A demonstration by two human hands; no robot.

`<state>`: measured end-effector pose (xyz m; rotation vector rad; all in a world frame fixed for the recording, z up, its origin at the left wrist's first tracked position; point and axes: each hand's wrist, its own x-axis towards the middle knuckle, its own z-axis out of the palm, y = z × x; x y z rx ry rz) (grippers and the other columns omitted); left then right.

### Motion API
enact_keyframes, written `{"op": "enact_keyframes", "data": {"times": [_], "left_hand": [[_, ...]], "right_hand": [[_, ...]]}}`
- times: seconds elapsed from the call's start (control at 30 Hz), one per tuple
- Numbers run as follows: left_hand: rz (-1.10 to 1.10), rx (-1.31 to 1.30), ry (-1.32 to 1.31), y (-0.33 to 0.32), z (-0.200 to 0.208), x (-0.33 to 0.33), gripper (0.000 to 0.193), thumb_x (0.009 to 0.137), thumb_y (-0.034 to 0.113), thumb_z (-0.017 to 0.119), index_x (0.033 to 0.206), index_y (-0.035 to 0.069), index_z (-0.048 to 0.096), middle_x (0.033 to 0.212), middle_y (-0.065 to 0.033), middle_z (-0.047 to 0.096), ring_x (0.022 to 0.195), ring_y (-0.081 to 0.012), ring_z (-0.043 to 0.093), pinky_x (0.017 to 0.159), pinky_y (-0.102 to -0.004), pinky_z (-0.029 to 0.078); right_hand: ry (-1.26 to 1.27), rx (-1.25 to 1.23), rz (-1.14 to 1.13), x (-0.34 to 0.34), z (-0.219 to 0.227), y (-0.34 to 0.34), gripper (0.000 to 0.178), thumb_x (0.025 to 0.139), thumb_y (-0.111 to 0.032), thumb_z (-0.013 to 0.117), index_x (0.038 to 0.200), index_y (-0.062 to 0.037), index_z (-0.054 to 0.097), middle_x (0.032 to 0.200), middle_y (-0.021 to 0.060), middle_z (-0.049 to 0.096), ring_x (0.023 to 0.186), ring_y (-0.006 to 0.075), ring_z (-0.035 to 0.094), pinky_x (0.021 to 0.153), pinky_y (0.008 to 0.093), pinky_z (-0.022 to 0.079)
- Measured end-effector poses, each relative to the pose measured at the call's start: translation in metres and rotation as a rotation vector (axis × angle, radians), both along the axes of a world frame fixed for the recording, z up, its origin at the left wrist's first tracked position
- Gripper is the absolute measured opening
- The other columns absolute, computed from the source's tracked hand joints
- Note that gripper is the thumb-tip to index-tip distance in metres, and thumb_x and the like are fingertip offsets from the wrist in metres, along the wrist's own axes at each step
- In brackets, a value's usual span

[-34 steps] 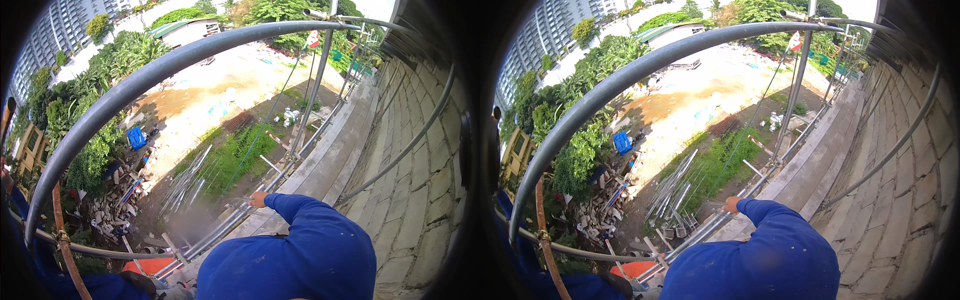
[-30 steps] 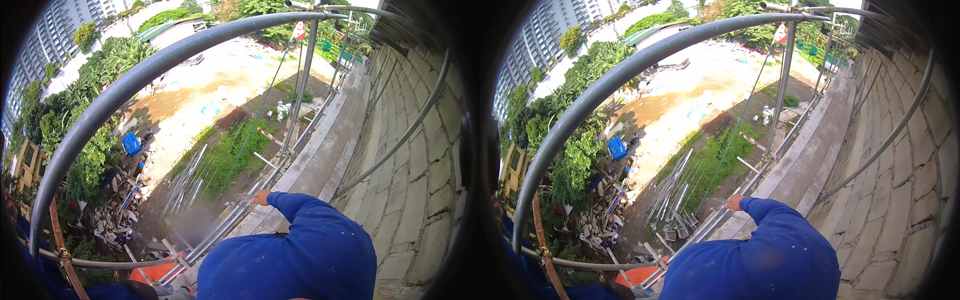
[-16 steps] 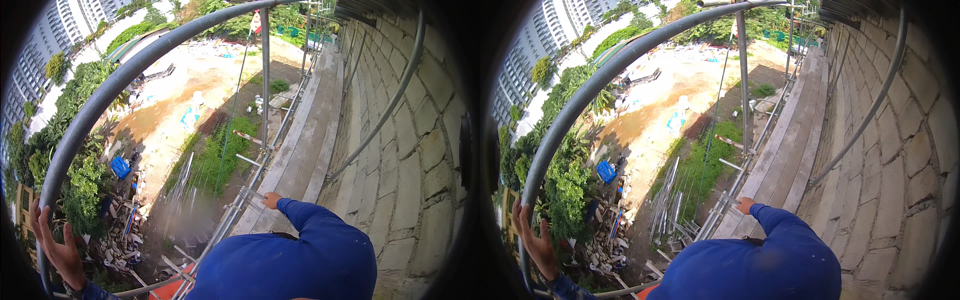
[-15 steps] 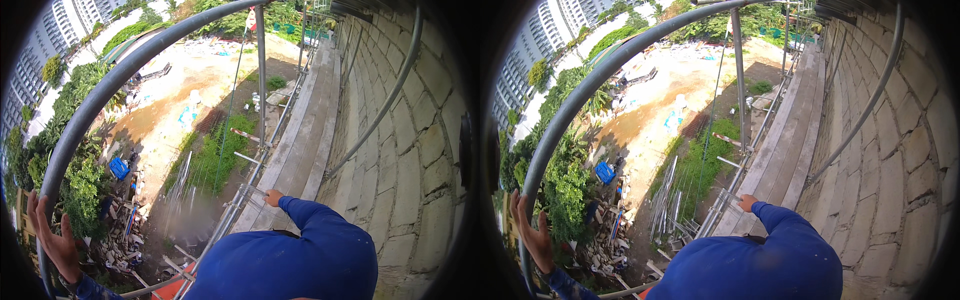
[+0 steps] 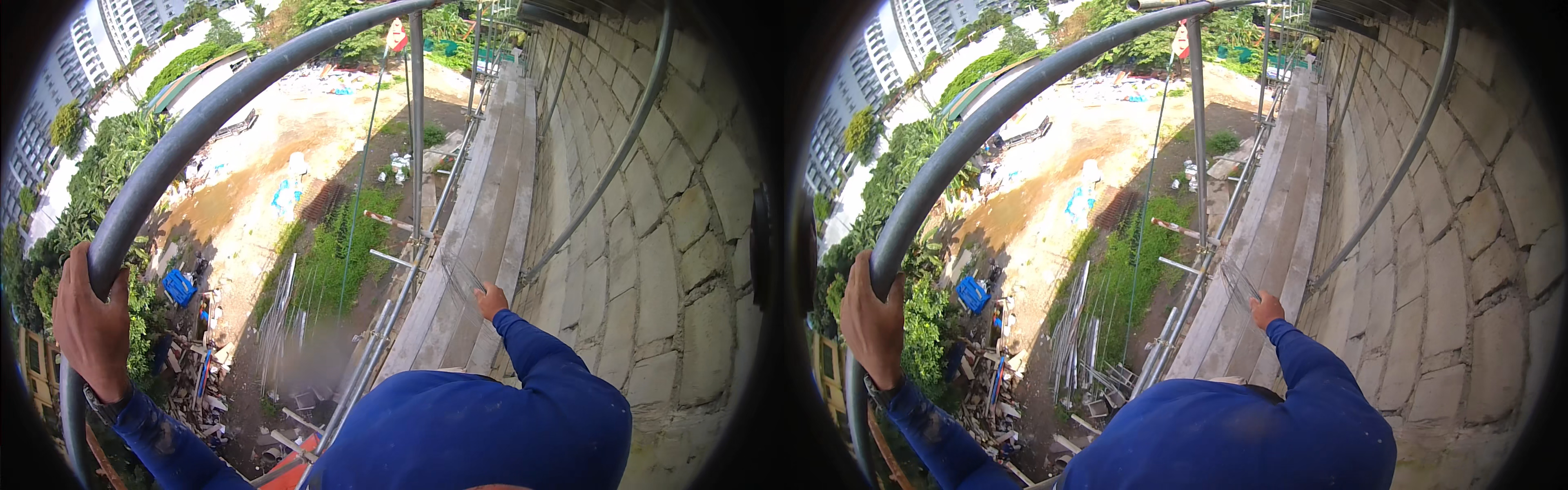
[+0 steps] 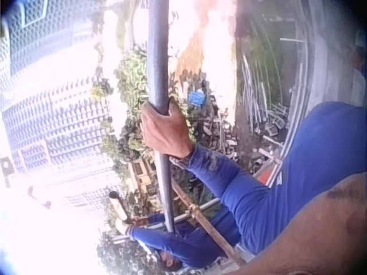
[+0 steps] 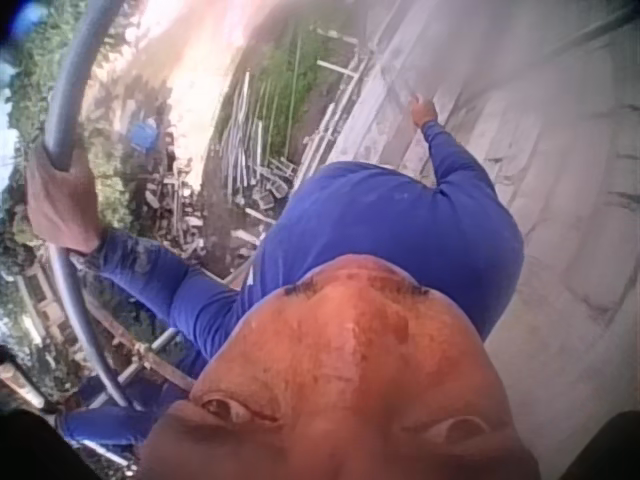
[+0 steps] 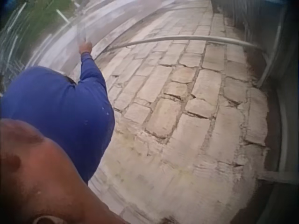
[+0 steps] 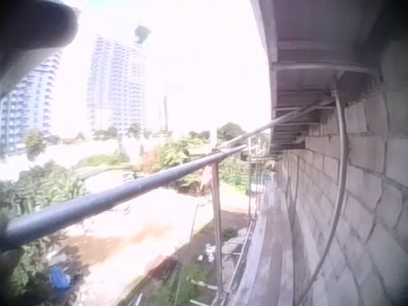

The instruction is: The person uses a spanner to tighten couplers on metal scaffolding poles attached to a brick wall. They work alongside another person, securing vertical and horizontal poles to the structure.

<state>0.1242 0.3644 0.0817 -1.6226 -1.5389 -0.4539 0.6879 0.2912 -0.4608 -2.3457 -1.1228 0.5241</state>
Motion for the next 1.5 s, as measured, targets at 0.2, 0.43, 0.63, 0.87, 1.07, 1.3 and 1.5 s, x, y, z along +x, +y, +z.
{"op": "enact_keyframes", "data": {"times": [0.2, 0.43, 0.63, 0.87, 1.07, 1.3, 1.5], "left_hand": [[-0.071, 0.102, 0.024, 0.005, -0.006, -0.001, 0.058, 0.082, 0.026, 0.084, 0.134, 0.01, 0.062, 0.127, -0.0138, 0.07, 0.113, -0.034, 0.067, 0.098, -0.0431, 0.05], [-0.061, 0.086, -0.022, -0.002, 0.006, 0.007, 0.053, 0.079, 0.025, 0.085, 0.124, 0.01, 0.063, 0.119, -0.0132, 0.072, 0.108, -0.0343, 0.068, 0.094, -0.044, 0.05], [-0.045, 0.134, -0.038, 0.009, 0.001, 0.015, 0.049, 0.076, 0.024, 0.085, 0.118, 0.008, 0.065, 0.114, -0.0143, 0.071, 0.102, -0.0359, 0.067, 0.092, -0.0443, 0.05], [0.043, 0.173, -0.027, 0.016, 0.007, 0.034, 0.04, 0.071, 0.019, 0.082, 0.105, 0.008, 0.063, 0.1, -0.0125, 0.067, 0.092, -0.0369, 0.063, 0.084, -0.0429, 0.047], [0.135, 0.134, -0.084, 0.017, 0.008, 0.047, 0.039, 0.072, 0.021, 0.08, 0.103, 0.007, 0.061, 0.099, -0.0125, 0.064, 0.095, -0.0376, 0.061, 0.086, -0.0429, 0.045], [0.2, 0.092, -0.158, 0.021, 0.007, 0.055, 0.041, 0.073, 0.024, 0.077, 0.105, 0.006, 0.06, 0.101, -0.0145, 0.063, 0.101, -0.0387, 0.06, 0.092, -0.045, 0.045], [0.248, 0.065, -0.197, 0.018, 0.007, 0.048, 0.042, 0.074, 0.026, 0.076, 0.107, 0.006, 0.06, 0.113, -0.0153, 0.067, 0.105, -0.0394, 0.061, 0.095, -0.0458, 0.045]], "right_hand": [[-0.142, 0.394, 0.098, -0.006, 0.083, 0.076, 0.038, 0.096, -0.034, 0.066, 0.105, 0.0024, 0.066, 0.098, 0.033, 0.067, 0.1, 0.0525, 0.063, 0.084, 0.0535, 0.051], [-0.01, 0.72, 0.229, -0.031, 0.176, 0.225, 0.034, 0.1, -0.031, 0.064, 0.099, 0.003, 0.062, 0.089, 0.0295, 0.064, 0.088, 0.0481, 0.061, 0.078, 0.0501, 0.048], [-0.098, 0.959, 0.367, -0.032, 0.265, 0.351, 0.032, 0.103, -0.028, 0.062, 0.096, 0.003, 0.061, 0.079, 0.0234, 0.062, 0.074, 0.0341, 0.06, 0.072, 0.0465, 0.046], [0.115, 1.148, 0.48, -0.01, 0.366, 0.494, 0.031, 0.105, -0.029, 0.06, 0.098, 0.0011, 0.062, 0.078, 0.0206, 0.062, 0.072, 0.037, 0.057, 0.071, 0.0459, 0.046], [0.217, 1.456, 0.499, 0.032, 0.41, 0.604, 0.032, 0.106, -0.028, 0.061, 0.105, 0.0033, 0.064, 0.086, 0.0216, 0.068, 0.078, 0.0369, 0.063, 0.076, 0.0437, 0.049], [0.092, 1.466, 0.336, 0.08, 0.435, 0.673, 0.031, 0.104, -0.021, 0.05, 0.105, 0.006, 0.066, 0.101, 0.0325, 0.069, 0.096, 0.05, 0.066, 0.08, 0.0499, 0.051], [0.207, 1.572, 0.124, 0.09, 0.448, 0.697, 0.033, 0.102, -0.021, 0.05, 0.107, 0.0062, 0.067, 0.11, 0.0326, 0.069, 0.103, 0.0499, 0.065, 0.089, 0.0504, 0.051]]}}
